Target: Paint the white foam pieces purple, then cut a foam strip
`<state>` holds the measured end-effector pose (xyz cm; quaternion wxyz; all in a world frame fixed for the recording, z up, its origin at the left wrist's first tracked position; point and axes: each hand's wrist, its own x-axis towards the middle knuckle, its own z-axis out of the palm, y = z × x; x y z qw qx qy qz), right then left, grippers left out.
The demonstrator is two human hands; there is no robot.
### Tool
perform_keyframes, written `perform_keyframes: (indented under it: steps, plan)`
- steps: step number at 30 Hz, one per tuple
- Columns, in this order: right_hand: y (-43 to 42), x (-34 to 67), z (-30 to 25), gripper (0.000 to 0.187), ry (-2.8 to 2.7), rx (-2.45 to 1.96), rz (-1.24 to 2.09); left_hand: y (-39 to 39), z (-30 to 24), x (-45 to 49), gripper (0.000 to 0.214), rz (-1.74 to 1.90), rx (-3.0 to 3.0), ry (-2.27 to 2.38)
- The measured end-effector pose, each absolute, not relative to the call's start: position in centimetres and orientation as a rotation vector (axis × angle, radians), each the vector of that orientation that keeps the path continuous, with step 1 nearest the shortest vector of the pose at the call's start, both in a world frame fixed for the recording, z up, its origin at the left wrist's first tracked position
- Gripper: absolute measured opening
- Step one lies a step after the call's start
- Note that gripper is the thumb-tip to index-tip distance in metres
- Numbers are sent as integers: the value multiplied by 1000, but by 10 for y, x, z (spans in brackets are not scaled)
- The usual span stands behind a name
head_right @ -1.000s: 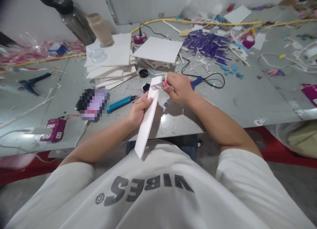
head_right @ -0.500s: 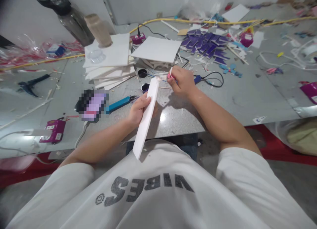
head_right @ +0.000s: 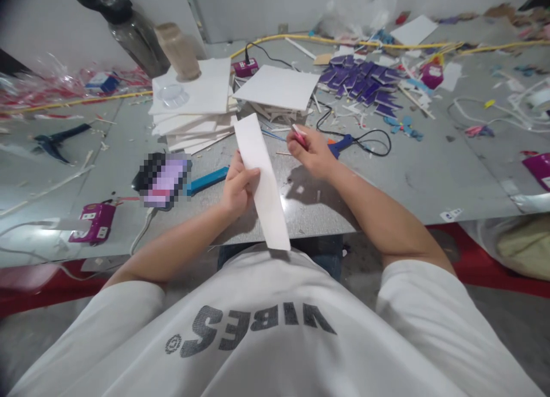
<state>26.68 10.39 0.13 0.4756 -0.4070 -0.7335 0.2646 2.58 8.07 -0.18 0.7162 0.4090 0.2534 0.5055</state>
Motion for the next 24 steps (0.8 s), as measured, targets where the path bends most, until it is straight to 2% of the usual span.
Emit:
perform_keyframes:
  steps: [3,8,11,14,17,20,22,24]
  plan:
    - [92,254,12,72,-1934,-878,901,82,-2,27,71,1228,920,569]
    - [80,245,23,57,-1995,-919,1052,76,-1,28,97,1332,883,529]
    - [78,251,29,47,-1967,-962,1057,76,-7,25,87,1327,892,559]
    - [77,262,36,35,-1981,-1027,871,79,-14,22,62,1337,903,607]
    - [76,272,41,33,-2052,-1020,531,82,-7,22,78,1314,993,578]
    - [77,276,41,41,-2069,-974,249,83,8,21,94,1252,1128,446]
    - [80,278,37,49,-2062,-960,105,83,13,21,94,1199,1176,412]
    - [82,281,32,57,-2064,-954,-8,84,11,22,83,1119,1163,472]
